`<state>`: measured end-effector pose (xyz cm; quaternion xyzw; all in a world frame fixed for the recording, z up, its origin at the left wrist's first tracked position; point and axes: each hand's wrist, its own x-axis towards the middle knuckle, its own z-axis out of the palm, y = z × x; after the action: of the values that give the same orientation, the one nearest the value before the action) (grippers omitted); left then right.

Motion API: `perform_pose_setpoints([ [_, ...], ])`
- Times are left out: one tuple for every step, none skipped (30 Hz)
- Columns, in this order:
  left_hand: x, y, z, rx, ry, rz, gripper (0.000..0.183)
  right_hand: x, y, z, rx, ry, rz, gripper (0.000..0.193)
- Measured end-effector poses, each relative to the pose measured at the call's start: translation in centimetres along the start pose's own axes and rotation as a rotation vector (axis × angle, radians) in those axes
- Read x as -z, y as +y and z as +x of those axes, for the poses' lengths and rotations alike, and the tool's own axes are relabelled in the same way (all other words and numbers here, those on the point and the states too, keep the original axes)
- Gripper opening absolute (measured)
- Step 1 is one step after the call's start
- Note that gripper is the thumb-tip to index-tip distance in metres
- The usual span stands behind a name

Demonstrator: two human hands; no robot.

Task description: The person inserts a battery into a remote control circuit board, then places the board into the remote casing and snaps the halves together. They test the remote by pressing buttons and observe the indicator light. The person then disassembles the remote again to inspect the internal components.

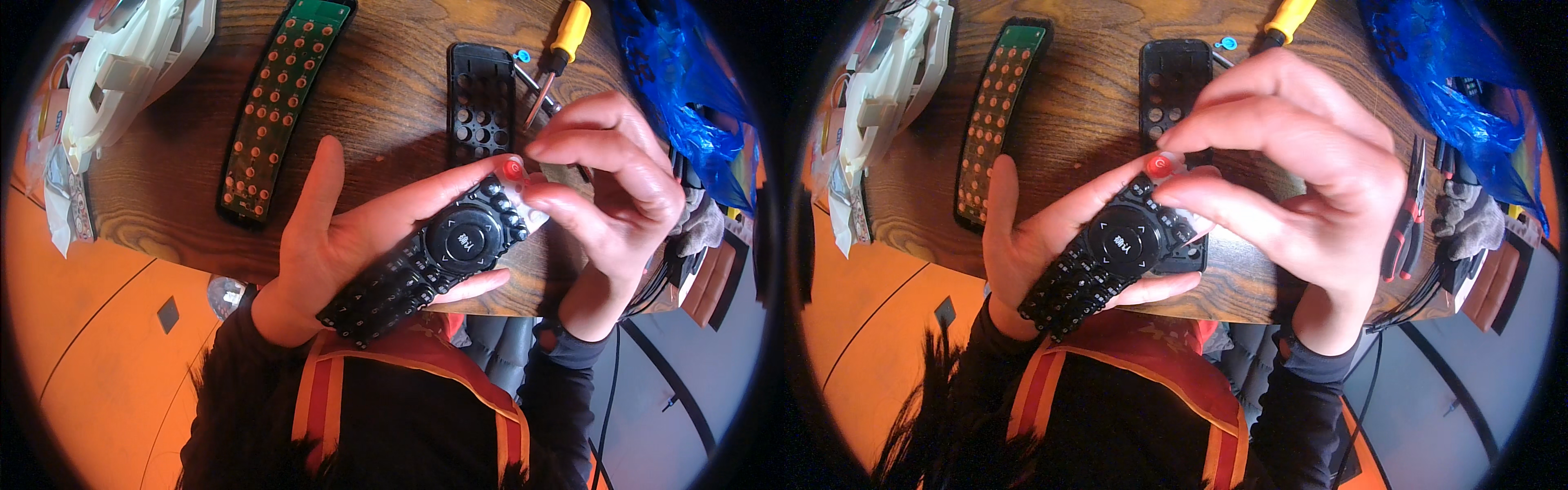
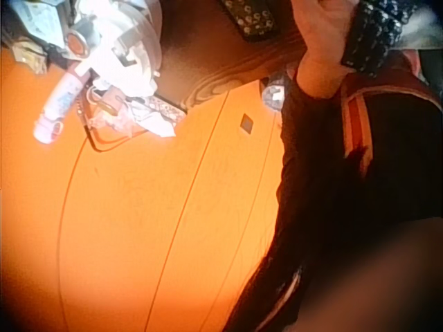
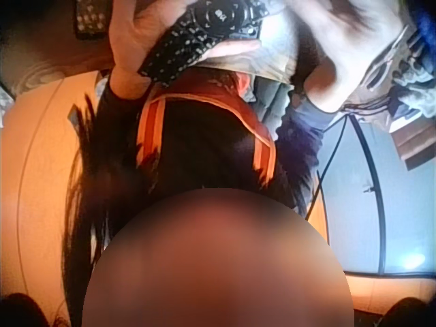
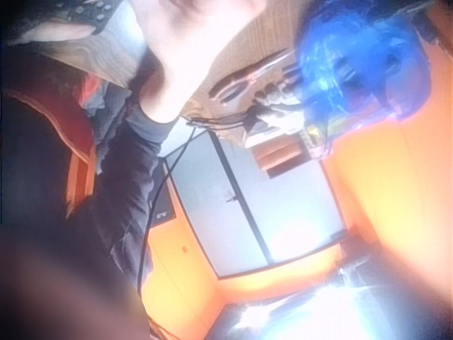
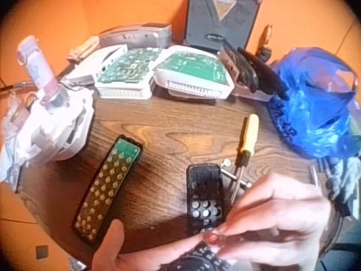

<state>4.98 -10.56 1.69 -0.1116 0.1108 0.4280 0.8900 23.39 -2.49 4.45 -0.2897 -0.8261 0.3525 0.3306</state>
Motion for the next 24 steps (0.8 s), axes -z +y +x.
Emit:
perform_pose_setpoints([
  [0.06, 0.02, 0.02, 0.003, 0.0, 0.041, 0.107, -0.32, -0.1, -0.04, -0.008, 0.006, 0.003, 0.026],
  [0.13, 0.08, 0.04, 0.004, -0.014, 0.074, 0.107, -0.5, -0.15, -0.03, -0.027, -0.009, 0.002, 0.025],
  [0.18, 0.12, 0.05, 0.008, -0.025, 0.122, 0.107, -0.63, -0.18, -0.01, -0.06, -0.023, 0.01, 0.025],
  [0.21, 0.04, 0.08, -0.004, -0.024, 0.095, 0.107, -0.72, -0.2, 0.01, -0.06, -0.015, -0.017, 0.022],
  [0.24, -0.05, 0.12, -0.013, -0.021, 0.085, 0.108, -0.69, -0.2, 0.03, -0.052, -0.026, -0.006, 0.021],
  [0.25, -0.11, 0.13, -0.022, -0.021, 0.073, 0.108, -0.6, -0.21, 0.05, -0.061, -0.04, 0.011, 0.02],
  [0.25, -0.14, 0.11, -0.022, -0.014, 0.071, 0.108, -0.51, -0.2, 0.05, -0.077, -0.05, 0.038, 0.02],
  [0.24, -0.16, 0.08, -0.022, -0.011, 0.068, 0.108, -0.45, -0.18, 0.03, -0.076, -0.062, 0.044, 0.02],
  [0.23, -0.17, 0.05, -0.024, -0.015, 0.063, 0.108, -0.38, -0.15, 0.0, -0.084, -0.071, 0.06, 0.019],
  [0.23, -0.16, 0.04, -0.018, -0.012, 0.075, 0.107, -0.32, -0.14, -0.03, -0.092, -0.079, 0.075, 0.019],
  [0.24, -0.15, 0.03, -0.015, -0.017, 0.084, 0.107, -0.28, -0.13, -0.06, -0.098, -0.089, 0.074, 0.019],
  [0.26, -0.14, 0.01, -0.017, -0.026, 0.083, 0.107, -0.23, -0.11, -0.07, -0.104, -0.099, 0.073, 0.02],
  [0.27, -0.13, 0.01, -0.013, -0.026, 0.078, 0.107, -0.19, -0.12, -0.07, -0.105, -0.102, 0.076, 0.02],
  [0.29, -0.14, 0.0, -0.014, -0.029, 0.063, 0.107, -0.16, -0.14, -0.06, -0.106, -0.106, 0.079, 0.02],
  [0.3, -0.14, -0.01, -0.015, -0.033, 0.048, 0.107, -0.13, -0.18, -0.03, -0.103, -0.101, 0.084, 0.02],
  [0.34, -0.14, 0.03, -0.015, -0.047, 0.057, 0.107, -0.11, -0.27, -0.02, -0.104, -0.09, 0.097, 0.02],
  [0.37, -0.13, 0.09, -0.015, -0.061, 0.065, 0.107, -0.09, -0.34, 0.01, -0.105, -0.079, 0.11, 0.02],
  [0.39, -0.12, 0.12, -0.015, -0.075, 0.074, 0.107, -0.07, -0.45, 0.0, -0.11, -0.061, 0.132, 0.02],
  [0.39, -0.11, 0.13, -0.012, -0.063, 0.077, 0.107, -0.07, -0.47, 0.03, -0.105, -0.044, 0.169, 0.018],
  [0.36, -0.09, 0.12, -0.009, -0.051, 0.081, 0.106, -0.07, -0.48, 0.02, -0.11, -0.051, 0.127, 0.017],
  [0.32, -0.09, 0.11, -0.008, -0.042, 0.079, 0.106, -0.07, -0.47, -0.01, -0.114, -0.069, 0.078, 0.016],
  [0.28, -0.07, 0.12, -0.003, -0.035, 0.088, 0.106, -0.06, -0.34, -0.02, -0.099, -0.087, 0.047, 0.016],
  [0.23, -0.05, 0.13, 0.0, -0.032, 0.091, 0.106, -0.05, -0.24, -0.1, -0.085, -0.065, 0.036, 0.016],
  [0.18, -0.03, 0.16, 0.0, -0.029, 0.089, 0.106, -0.01, -0.12, -0.2, -0.072, -0.043, 0.026, 0.016],
])
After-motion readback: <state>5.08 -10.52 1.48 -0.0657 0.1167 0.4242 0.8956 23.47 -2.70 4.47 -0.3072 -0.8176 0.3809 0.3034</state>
